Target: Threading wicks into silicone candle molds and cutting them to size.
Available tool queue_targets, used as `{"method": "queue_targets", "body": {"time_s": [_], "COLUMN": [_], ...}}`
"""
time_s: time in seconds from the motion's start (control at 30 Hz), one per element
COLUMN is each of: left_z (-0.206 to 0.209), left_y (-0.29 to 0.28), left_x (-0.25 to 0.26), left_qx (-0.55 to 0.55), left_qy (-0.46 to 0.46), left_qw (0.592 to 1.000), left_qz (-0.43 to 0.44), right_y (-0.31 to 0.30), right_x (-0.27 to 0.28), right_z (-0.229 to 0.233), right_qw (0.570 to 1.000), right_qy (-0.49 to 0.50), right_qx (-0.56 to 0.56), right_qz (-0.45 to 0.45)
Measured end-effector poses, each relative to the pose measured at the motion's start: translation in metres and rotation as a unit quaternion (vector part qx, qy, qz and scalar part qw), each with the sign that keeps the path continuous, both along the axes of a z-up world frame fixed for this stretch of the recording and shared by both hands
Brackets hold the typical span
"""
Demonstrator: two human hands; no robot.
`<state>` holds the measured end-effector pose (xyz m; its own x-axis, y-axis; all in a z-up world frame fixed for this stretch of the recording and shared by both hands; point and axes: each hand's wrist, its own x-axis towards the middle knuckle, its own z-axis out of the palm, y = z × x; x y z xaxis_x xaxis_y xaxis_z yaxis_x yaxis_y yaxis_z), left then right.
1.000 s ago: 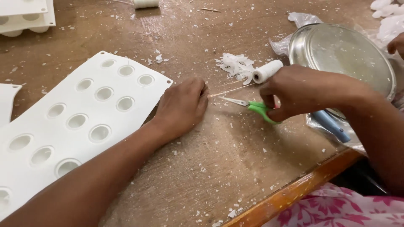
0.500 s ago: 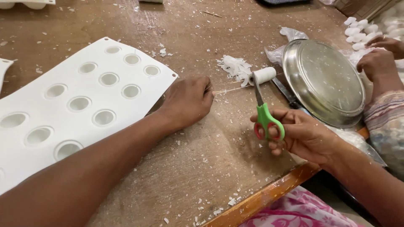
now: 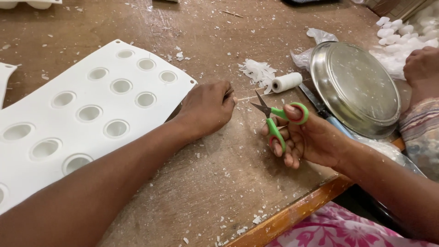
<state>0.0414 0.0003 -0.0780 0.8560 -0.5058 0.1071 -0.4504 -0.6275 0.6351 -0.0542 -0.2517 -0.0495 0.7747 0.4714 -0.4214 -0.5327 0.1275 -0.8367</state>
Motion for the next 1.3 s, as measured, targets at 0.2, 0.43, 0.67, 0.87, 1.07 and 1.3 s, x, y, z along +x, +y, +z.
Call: {"method": "queue_targets", "body": {"time_s": [0.2, 0.43, 0.67, 0.87, 1.07, 1.3], "left_z": [0.008, 0.011, 0.01, 0.012, 0.008, 0.029], "left_y": [0.0, 0.001, 0.001, 0.002, 0.003, 0.001], "left_x": [-0.004, -0.005, -0.004, -0.007, -0.005, -0.006], "left_qx": [0.011, 0.022, 0.034, 0.04, 0.036, 0.034], "left_qy": [0.019, 0.035, 0.031, 0.04, 0.017, 0.021], "left_qw": [1.0, 0.999, 0.999, 0.998, 0.999, 0.999], "left_qz": [-0.002, -0.004, 0.002, -0.001, -0.015, 0.014], "right_y": [0.013, -0.003, 0.003, 0.011, -0.006, 0.023], "right_x": [0.012, 0.017, 0.015, 0.016, 0.022, 0.016], "right_z": [0.003, -0.02, -0.01, -0.003, -0.019, 0.044], "right_qw": [0.999, 0.994, 0.994, 0.994, 0.978, 0.708], "right_qy": [-0.026, -0.061, -0.055, -0.075, -0.093, -0.195], "right_qx": [-0.038, -0.069, -0.053, -0.044, -0.132, -0.677], "right_qz": [-0.016, -0.06, -0.072, -0.072, -0.132, 0.048]}}
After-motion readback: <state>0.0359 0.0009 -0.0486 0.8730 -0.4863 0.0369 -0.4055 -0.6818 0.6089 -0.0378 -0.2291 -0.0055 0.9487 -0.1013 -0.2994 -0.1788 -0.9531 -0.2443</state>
